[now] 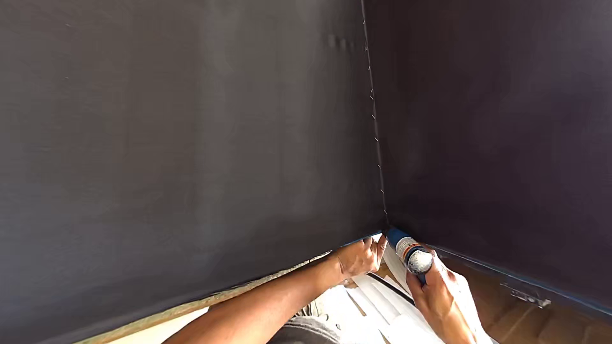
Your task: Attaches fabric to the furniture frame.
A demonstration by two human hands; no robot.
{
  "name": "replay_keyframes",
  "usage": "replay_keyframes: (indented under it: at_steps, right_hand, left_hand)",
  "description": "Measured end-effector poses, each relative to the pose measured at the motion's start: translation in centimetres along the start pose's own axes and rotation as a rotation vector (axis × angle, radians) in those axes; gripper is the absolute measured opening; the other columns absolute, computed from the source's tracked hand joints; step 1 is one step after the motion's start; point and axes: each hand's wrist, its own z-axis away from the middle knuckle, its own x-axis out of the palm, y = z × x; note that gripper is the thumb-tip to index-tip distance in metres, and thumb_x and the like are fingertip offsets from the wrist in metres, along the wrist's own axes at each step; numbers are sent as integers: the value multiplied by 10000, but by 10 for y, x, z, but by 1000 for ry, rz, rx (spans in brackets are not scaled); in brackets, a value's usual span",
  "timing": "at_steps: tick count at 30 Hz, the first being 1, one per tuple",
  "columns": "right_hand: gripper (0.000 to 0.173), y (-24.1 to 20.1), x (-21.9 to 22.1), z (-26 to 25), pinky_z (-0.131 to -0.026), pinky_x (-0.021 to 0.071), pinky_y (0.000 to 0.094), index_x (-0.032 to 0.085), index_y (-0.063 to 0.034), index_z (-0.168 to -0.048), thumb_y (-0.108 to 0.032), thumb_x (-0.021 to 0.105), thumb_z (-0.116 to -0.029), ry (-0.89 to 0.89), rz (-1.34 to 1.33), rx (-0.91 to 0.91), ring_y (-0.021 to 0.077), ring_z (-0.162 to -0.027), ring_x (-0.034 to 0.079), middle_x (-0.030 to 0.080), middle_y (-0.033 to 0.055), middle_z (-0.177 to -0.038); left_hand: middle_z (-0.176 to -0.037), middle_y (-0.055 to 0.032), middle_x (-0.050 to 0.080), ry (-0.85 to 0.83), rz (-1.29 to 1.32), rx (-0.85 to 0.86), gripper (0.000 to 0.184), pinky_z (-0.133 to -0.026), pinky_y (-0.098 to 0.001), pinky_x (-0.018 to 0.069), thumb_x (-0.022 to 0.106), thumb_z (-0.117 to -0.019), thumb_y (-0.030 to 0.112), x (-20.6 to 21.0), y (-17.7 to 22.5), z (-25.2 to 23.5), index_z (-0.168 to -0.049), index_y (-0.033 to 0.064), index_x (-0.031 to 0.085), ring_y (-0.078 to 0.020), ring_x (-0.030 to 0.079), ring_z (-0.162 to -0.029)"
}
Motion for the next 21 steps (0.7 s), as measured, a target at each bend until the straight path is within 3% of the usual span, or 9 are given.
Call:
replay_keyframes:
  at_steps: [3,6,10,18,19,21]
  right_hand:
    - [369,-20,-10,-2,-485,548,409,679,-42,-1123,-294,652,-854,-42,44,116,206,-589,698,734,49,-807]
    - [432,-32,-16,-3,-497,556,432,684,-14,-1191,-242,681,-824,-68,69,155,243,-610,712,753,84,-862]
    - [449,-40,-19,-2,-519,566,448,677,-15,-1227,-225,696,-830,-113,86,212,252,-637,723,760,93,-906]
    - [451,-42,-6,-6,-514,558,445,676,-10,-1191,-256,679,-813,-83,86,273,258,-613,710,731,83,-795]
    - [425,-42,-7,-8,-520,555,448,671,-23,-1165,-267,674,-817,-97,81,283,261,-613,707,714,75,-757]
    - [402,-40,-16,-3,-543,559,446,667,-43,-1146,-299,649,-837,-126,16,297,242,-627,705,698,50,-726]
  left_hand:
    - [-723,-83,699,-13,-11,2,290,-616,-292,572,431,-998,-5,-2,0,-1,-1054,-28,714,-180,679,-633]
    - [-749,-77,717,-25,1,17,290,-635,-284,577,442,-983,-6,-6,-2,-3,-957,-4,731,-167,685,-649]
    - [-757,-105,719,-69,8,57,285,-634,-299,581,448,-977,-19,-12,-4,-5,-934,-16,730,-189,699,-665]
    - [-763,-117,723,-156,34,35,259,-651,-311,597,477,-959,-41,-16,-4,-6,-993,-25,733,-210,718,-685]
    - [-774,-126,726,-192,50,24,265,-670,-323,604,474,-963,-43,-18,-3,-6,-1042,-33,727,-224,727,-706]
    - [-853,-170,736,-343,181,-2,332,-751,-374,619,459,-992,-25,-36,-1,-4,-1261,-69,648,-282,752,-812]
